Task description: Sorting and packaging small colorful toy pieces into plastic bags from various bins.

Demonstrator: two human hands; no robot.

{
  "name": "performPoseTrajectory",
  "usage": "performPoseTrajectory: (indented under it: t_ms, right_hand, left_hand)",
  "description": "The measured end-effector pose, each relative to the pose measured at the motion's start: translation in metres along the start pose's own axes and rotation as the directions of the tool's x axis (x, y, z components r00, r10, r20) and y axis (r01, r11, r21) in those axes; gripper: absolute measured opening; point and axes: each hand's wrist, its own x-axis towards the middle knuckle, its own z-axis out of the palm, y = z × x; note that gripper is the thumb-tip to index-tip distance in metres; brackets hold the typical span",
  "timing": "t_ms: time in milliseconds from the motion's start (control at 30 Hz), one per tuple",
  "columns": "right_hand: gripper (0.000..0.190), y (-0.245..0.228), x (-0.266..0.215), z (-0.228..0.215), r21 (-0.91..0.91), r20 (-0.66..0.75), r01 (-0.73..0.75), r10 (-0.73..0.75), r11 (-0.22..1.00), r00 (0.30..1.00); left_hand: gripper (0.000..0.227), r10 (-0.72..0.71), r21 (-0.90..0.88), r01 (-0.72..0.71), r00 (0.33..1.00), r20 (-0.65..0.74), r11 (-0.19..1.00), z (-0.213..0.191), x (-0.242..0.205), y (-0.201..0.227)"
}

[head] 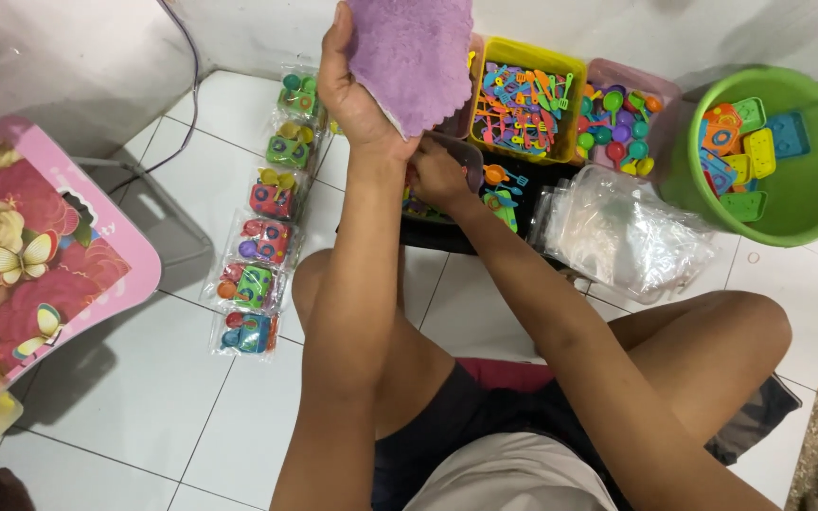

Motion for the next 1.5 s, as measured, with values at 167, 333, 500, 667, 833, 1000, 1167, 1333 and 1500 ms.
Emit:
performPoseTrajectory:
  t_ms: [167,333,500,667,833,1000,1167,1333,1500]
  right_hand:
    - [0.016,-0.023,0.006,-0.035,0.265,0.001,-0.067,0.069,0.962,0.998]
    - [0.011,-0.002,-0.002,-0.044,0.424,-0.044,-0.273,0.32,0.863,0.946]
    - [0.013,-0.011,-0.005,-0.072,0.842,0.26,-0.463,0.545,0.276,0.798]
    - [0.018,-0.022,-0.016,-0.108,0.902,0.284,-0.42,0.599,0.097,0.749]
    - [0.009,-0.009,-0.029,-0.165,0.961,0.036,-0.199,0.624,0.193,0.78]
    - [0.018,-0.057,-0.037,-0.26,0.373,-0.7,0.244,0.099,0.895,0.708]
    - [0.015,-0.048,-0.05,-0.273,-0.191,-0.556,0.337,-0.385,0.922,0.737]
    - [0.013,-0.022,-0.071,-0.283,-0.199,-0.481,0.419,-0.461,0.886,0.746]
    - [0.015,0.01,-0.079,-0.291,0.064,-0.526,0.367,-0.281,0.928,0.803]
  left_hand:
    - [0.031,-0.014,-0.003,0.014,1.0,0.01,1.0,-0.003,0.002,0.004]
    - [0.028,0.019,0.025,-0.019,1.0,0.012,1.0,-0.004,0.002,0.008]
    - [0.028,0.041,0.073,-0.041,0.999,-0.005,0.996,-0.004,0.002,0.007]
    - [0.041,-0.042,0.102,0.047,0.998,-0.054,0.994,-0.004,0.002,-0.001]
    - [0.065,-0.278,0.13,0.341,0.893,-0.353,0.931,0.011,-0.01,-0.024]
    - [0.045,-0.492,0.102,0.544,0.812,-0.315,0.833,0.02,-0.052,-0.069]
    - [0.041,-0.592,0.036,0.636,0.736,-0.327,0.771,0.02,-0.081,-0.121]
    - [0.04,-0.587,0.112,0.665,0.716,-0.379,0.738,0.022,-0.076,-0.146]
    - [0.036,-0.602,0.23,0.701,0.703,-0.377,0.675,0.012,-0.063,-0.179]
